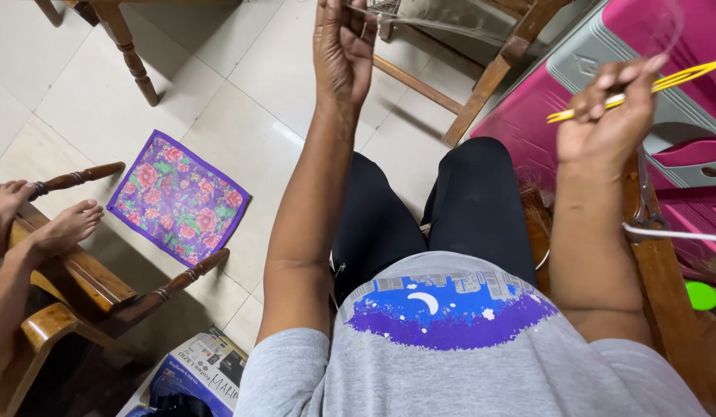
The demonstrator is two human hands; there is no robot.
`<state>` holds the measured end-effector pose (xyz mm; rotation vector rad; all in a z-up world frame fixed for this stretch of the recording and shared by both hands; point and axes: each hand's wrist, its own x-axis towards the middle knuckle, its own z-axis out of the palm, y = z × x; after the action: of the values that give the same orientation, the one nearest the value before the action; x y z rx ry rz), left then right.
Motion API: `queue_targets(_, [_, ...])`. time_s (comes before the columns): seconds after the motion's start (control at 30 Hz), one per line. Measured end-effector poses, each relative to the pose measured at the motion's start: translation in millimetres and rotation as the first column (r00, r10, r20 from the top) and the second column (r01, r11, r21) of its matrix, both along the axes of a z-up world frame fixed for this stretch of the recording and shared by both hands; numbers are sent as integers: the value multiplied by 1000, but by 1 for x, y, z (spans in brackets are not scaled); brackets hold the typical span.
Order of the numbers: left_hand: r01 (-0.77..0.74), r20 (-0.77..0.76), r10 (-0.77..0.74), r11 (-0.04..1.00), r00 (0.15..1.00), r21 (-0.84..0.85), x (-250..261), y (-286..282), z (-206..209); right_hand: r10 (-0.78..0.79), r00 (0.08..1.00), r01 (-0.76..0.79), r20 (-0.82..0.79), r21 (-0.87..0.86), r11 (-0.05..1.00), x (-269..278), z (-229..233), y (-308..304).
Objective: Repairing a fine-mesh fishing net using a yellow netting needle and scissors
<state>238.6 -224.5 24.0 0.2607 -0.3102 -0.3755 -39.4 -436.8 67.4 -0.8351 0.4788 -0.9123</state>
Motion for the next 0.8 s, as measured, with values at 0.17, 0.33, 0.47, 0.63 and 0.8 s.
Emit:
queue_targets(0.17, [6,9,-7,992,1000,123,-22,20,-5,-113,993,112,37,33,993,7,-11,-35])
queue_targets(0.33, [35,-29,-30,980,999,194,-44,22,-25,-134,991,133,24,52,990,17,-17,-34])
queue_targets(0.47, [64,-67,-52,979,996,191,-55,21,-31,-148,988,149,-29,32,988,19,-21,-28])
queue_targets(0.63, [70,-69,-59,983,996,169,-67,17,-26,-152,988,153,-25,72,986,25,-18,-20])
queue_targets(0.8, [89,-89,-76,985,993,151,-80,12,-21,-81,995,88,-58,119,989,51,-1,44])
